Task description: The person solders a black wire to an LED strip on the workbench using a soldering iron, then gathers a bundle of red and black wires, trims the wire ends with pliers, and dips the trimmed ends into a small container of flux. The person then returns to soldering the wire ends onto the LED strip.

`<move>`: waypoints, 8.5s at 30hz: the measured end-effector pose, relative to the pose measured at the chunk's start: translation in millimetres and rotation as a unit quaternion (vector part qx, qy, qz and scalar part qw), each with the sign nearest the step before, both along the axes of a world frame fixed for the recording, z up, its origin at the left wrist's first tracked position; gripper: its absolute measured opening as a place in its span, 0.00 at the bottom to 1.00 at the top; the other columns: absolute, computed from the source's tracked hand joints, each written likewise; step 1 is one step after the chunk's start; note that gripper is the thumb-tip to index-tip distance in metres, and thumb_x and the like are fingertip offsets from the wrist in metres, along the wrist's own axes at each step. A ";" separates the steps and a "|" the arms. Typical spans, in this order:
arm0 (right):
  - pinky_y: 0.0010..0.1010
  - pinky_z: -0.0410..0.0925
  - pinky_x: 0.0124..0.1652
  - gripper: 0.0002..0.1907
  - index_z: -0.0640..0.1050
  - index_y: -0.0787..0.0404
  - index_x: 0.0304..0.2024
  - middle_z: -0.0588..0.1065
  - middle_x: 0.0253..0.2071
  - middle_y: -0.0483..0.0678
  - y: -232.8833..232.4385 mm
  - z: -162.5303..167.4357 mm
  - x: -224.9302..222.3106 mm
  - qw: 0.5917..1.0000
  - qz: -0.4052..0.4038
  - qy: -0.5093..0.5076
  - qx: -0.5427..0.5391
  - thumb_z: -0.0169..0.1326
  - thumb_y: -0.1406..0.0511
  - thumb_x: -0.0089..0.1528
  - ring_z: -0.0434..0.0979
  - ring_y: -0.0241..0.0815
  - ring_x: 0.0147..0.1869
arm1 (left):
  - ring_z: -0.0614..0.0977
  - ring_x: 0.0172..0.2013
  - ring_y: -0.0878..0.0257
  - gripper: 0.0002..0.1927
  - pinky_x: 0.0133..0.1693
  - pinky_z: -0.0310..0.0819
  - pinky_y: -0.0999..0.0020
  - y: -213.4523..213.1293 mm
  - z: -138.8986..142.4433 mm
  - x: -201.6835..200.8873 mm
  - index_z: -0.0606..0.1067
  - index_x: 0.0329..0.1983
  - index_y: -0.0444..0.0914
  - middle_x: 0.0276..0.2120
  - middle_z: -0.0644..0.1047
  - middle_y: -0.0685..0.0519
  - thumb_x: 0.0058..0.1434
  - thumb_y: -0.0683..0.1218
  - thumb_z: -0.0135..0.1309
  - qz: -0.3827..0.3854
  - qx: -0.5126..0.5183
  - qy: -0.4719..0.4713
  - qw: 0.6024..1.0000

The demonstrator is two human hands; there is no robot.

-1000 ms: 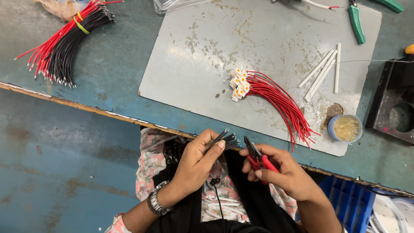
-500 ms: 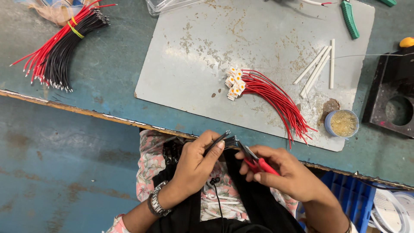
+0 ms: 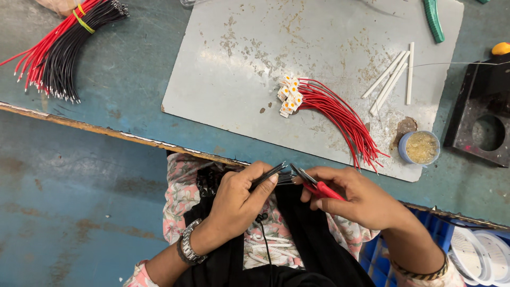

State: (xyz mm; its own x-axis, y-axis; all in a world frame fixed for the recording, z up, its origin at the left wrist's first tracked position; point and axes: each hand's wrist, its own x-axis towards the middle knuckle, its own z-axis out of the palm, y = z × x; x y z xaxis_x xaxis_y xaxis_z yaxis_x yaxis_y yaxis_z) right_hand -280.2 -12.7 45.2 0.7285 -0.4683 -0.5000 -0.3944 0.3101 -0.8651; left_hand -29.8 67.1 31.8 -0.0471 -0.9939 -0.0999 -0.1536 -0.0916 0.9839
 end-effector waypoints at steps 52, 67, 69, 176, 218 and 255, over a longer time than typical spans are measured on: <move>0.27 0.74 0.45 0.24 0.75 0.66 0.59 0.80 0.40 0.49 5.4 -11.2 1.6 0.999 -0.002 -0.019 0.044 0.55 0.72 0.59 0.79 0.35 0.43 | 0.83 0.22 0.61 0.10 0.24 0.73 0.70 2.8 0.2 0.0 0.81 0.46 0.33 0.29 0.83 0.46 0.65 0.43 0.55 0.036 -0.086 -0.072 0.993; 0.26 0.72 0.44 0.25 0.75 0.66 0.60 0.80 0.39 0.49 3.6 -12.2 2.9 0.999 0.005 -0.025 0.026 0.55 0.73 0.58 0.77 0.34 0.43 | 0.81 0.21 0.65 0.10 0.24 0.72 0.72 2.6 1.7 0.9 0.81 0.47 0.34 0.27 0.82 0.47 0.66 0.43 0.55 0.034 -0.086 -0.067 0.994; 0.26 0.72 0.44 0.25 0.75 0.66 0.60 0.80 0.40 0.49 3.6 -12.4 3.2 0.999 0.004 -0.029 0.028 0.54 0.73 0.59 0.77 0.34 0.43 | 0.80 0.19 0.65 0.11 0.22 0.70 0.71 2.4 2.0 1.4 0.82 0.46 0.34 0.25 0.82 0.48 0.65 0.43 0.55 0.031 -0.066 -0.073 0.995; 0.29 0.73 0.46 0.26 0.75 0.67 0.59 0.80 0.40 0.48 4.4 -9.4 70.9 0.988 0.057 -0.098 0.102 0.52 0.74 0.57 0.78 0.36 0.43 | 0.70 0.23 0.66 0.14 0.27 0.67 0.68 41.5 -2.0 67.0 0.80 0.40 0.31 0.20 0.73 0.49 0.71 0.48 0.51 0.044 0.008 -0.035 0.998; 0.26 0.71 0.39 0.19 0.79 0.66 0.49 0.78 0.31 0.45 -0.3 -3.2 76.2 0.990 0.132 -0.037 -0.027 0.51 0.74 0.55 0.75 0.34 0.35 | 0.83 0.24 0.55 0.13 0.27 0.73 0.65 36.2 12.9 60.6 0.83 0.43 0.36 0.26 0.82 0.47 0.66 0.49 0.55 0.030 -0.073 -0.158 0.984; 0.47 0.67 0.55 0.32 0.75 0.57 0.63 0.71 0.63 0.59 -180.8 4.5 193.5 0.668 0.193 0.068 -0.716 0.63 0.54 0.59 0.72 0.60 0.62 | 0.62 0.24 0.73 0.24 0.29 0.58 0.76 41.9 -22.3 57.1 0.79 0.45 0.30 0.21 0.63 0.61 0.77 0.51 0.35 0.107 -0.016 0.208 0.972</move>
